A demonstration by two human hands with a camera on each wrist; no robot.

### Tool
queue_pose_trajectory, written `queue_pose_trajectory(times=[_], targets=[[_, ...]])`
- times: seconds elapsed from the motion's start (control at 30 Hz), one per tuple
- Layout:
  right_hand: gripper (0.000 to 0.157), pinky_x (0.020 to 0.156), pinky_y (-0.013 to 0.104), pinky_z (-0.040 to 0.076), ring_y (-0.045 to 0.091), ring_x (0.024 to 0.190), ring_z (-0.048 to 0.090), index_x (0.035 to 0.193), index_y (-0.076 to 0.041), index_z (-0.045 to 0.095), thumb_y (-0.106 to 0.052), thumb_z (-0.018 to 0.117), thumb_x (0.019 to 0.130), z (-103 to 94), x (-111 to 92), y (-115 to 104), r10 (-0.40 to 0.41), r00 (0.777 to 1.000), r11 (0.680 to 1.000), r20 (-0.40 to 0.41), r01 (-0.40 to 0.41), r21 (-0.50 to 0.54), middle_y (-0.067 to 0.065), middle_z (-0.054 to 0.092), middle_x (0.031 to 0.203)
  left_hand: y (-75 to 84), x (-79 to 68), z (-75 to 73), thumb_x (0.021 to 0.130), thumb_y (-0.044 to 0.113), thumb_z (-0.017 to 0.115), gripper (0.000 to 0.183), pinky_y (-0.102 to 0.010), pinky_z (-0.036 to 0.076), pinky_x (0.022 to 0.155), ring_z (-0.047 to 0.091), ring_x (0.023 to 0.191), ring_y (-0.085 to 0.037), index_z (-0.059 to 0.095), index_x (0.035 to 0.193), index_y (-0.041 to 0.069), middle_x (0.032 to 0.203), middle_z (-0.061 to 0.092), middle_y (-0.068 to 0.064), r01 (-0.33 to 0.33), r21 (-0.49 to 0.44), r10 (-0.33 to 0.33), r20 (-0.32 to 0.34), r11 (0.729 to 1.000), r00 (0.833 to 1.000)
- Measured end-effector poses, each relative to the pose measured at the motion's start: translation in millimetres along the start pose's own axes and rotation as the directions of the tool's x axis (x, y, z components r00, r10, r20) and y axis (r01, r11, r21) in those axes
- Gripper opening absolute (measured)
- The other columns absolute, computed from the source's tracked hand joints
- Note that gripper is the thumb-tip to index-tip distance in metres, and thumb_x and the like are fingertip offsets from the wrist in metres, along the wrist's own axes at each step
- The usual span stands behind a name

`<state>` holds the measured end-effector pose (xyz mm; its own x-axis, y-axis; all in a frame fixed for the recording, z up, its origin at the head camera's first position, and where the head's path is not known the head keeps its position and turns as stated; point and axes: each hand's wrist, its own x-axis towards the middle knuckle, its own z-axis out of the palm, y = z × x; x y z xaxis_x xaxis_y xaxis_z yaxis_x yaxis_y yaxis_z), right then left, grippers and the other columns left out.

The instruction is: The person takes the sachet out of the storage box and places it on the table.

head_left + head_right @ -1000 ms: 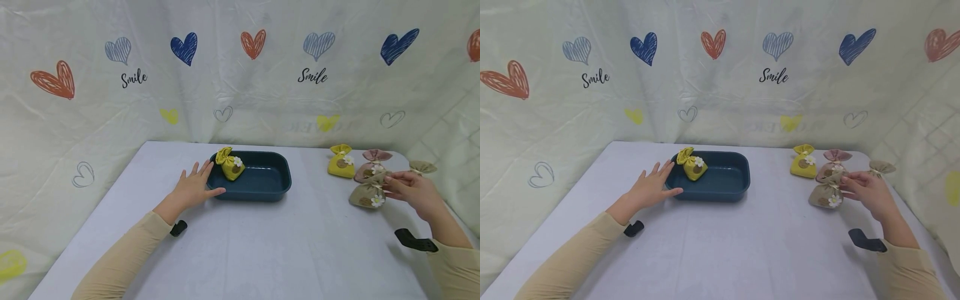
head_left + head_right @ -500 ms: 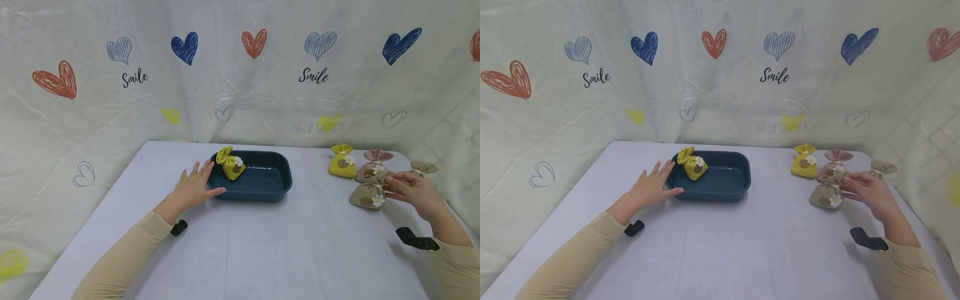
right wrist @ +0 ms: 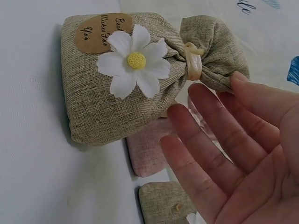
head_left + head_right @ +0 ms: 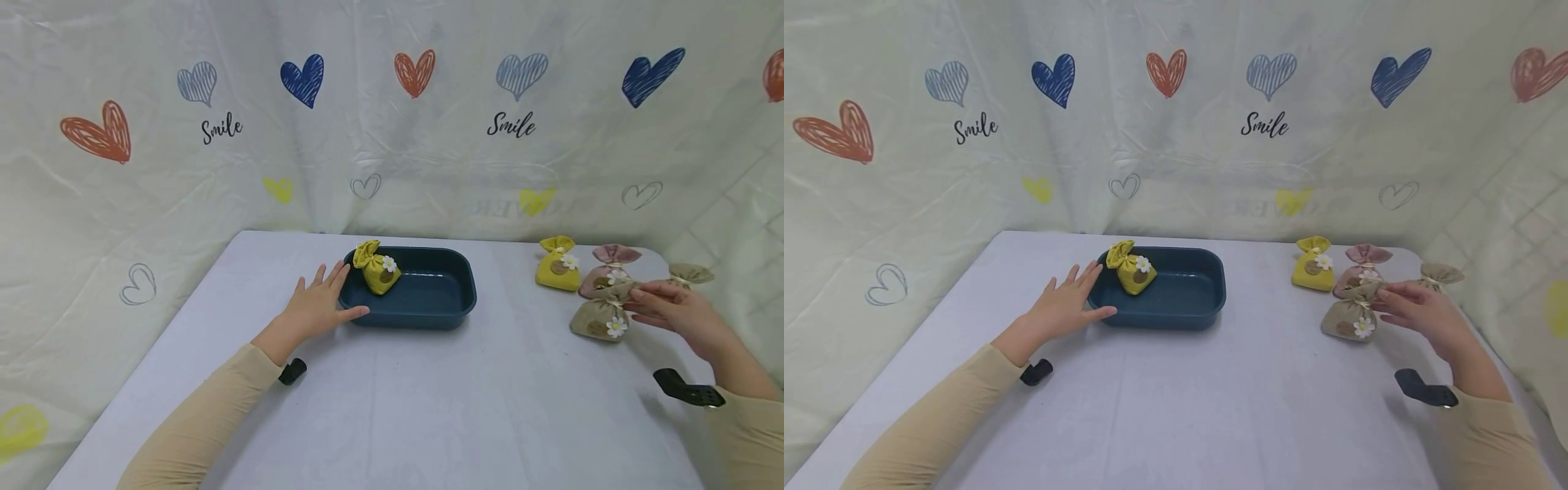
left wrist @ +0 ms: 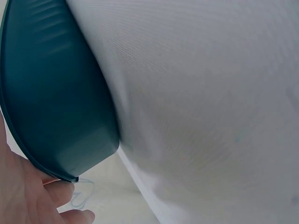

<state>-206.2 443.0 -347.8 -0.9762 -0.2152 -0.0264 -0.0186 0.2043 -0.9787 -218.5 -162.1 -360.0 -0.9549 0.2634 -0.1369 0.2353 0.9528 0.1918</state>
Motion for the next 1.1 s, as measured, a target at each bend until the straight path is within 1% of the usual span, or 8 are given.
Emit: queue_pose_trajectory(times=[0.13,0.37,0.5,0.6,0.67,0.8,1.0,1.1], targets=[[0.038,0.071,0.018,0.057,-0.001,0.087,0.071,0.102,-0.032,0.073,-0.002,0.05,0.108,-3.7,-0.5,-0.2,0.0,1.0,0.993,-0.016,-0.002,-0.115,-0.016,0.073,0.098,-1.3,0.9,1.4,0.091,0.08,0.049,0.109,-0.07,0.009,0.117,0.006,0.156,-0.039,0.011,0.166,0.012,0.172,0.008,-0.007,0.0,-0.008,0.0,0.001,1.0,1.0],[0.039,0.07,0.016,0.056,-0.003,0.087,0.07,0.103,-0.041,0.069,-0.006,0.052,0.108,-9.7,-2.9,-3.9,0.027,0.999,0.986,-0.047,-0.034,-0.162,-0.02,0.071,0.099,-1.6,1.6,2.5,0.091,0.079,0.049,0.108,-0.07,0.009,0.117,0.006,0.156,-0.039,0.011,0.166,0.012,0.172,0.009,-0.007,-0.003,-0.018,0.003,-0.001,1.0,1.0],[0.035,0.067,0.009,0.051,-0.012,0.085,0.065,0.102,-0.046,0.066,-0.014,0.053,0.109,-10.1,-7.1,-12.1,0.031,0.991,0.969,-0.132,-0.062,-0.239,-0.029,0.068,0.098,-1.9,2.0,2.4,0.091,0.079,0.049,0.108,-0.071,0.009,0.117,0.006,0.156,-0.039,0.011,0.166,0.012,0.172,0.009,-0.008,-0.004,-0.021,0.004,-0.001,1.0,1.0],[0.03,0.066,0.008,0.049,-0.013,0.082,0.064,0.103,-0.044,0.067,-0.017,0.054,0.108,-8.2,-9.7,-18.5,0.0,0.977,0.969,-0.215,-0.053,-0.24,-0.031,0.067,0.096,-2.0,2.6,2.8,0.091,0.08,0.049,0.108,-0.07,0.009,0.117,0.006,0.156,-0.038,0.01,0.166,0.012,0.172,0.008,-0.007,0.002,-0.017,-0.002,0.001,1.0,1.0],[0.029,0.066,0.008,0.05,-0.011,0.082,0.065,0.104,-0.041,0.068,-0.017,0.054,0.108,-6.5,-10.6,-21.8,-0.025,0.965,0.976,-0.261,-0.033,-0.216,-0.029,0.069,0.094,-2.0,2.5,3.0,0.091,0.08,0.049,0.108,-0.07,0.009,0.117,0.007,0.156,-0.039,0.011,0.166,0.012,0.172,0.009,-0.008,0.001,-0.015,-0.002,-0.002,1.0,1.0],[0.026,0.066,0.006,0.049,-0.011,0.081,0.065,0.104,-0.039,0.068,-0.017,0.054,0.108,-3.6,-10.7,-27.1,-0.043,0.948,0.979,-0.315,-0.022,-0.201,-0.029,0.068,0.092,-1.7,2.7,3.0,0.091,0.081,0.048,0.109,-0.07,0.01,0.117,0.007,0.155,-0.039,0.011,0.166,0.012,0.172,0.009,-0.008,0.001,-0.005,-0.001,-0.007,1.0,1.0],[0.022,0.066,0.005,0.049,-0.012,0.081,0.065,0.106,-0.037,0.068,-0.018,0.056,0.107,0.5,-9.8,-32.5,-0.042,0.941,0.978,-0.335,-0.03,-0.208,-0.03,0.067,0.092,-0.8,2.2,2.8,0.091,0.079,0.05,0.109,-0.071,0.011,0.117,0.008,0.155,-0.04,0.011,0.166,0.011,0.172,0.01,-0.009,0.001,0.0,-0.001,-0.01,1.0,1.0],[0.02,0.068,0.005,0.049,-0.011,0.082,0.067,0.107,-0.033,0.071,-0.018,0.059,0.106,4.9,-10.9,-36.3,-0.06,0.942,0.981,-0.33,-0.005,-0.194,-0.028,0.069,0.093,-0.9,1.8,2.9,0.091,0.079,0.05,0.108,-0.071,0.01,0.117,0.008,0.155,-0.04,0.012,0.166,0.011,0.172,0.01,-0.009,0.004,0.003,-0.004,-0.008,1.0,1.0]])
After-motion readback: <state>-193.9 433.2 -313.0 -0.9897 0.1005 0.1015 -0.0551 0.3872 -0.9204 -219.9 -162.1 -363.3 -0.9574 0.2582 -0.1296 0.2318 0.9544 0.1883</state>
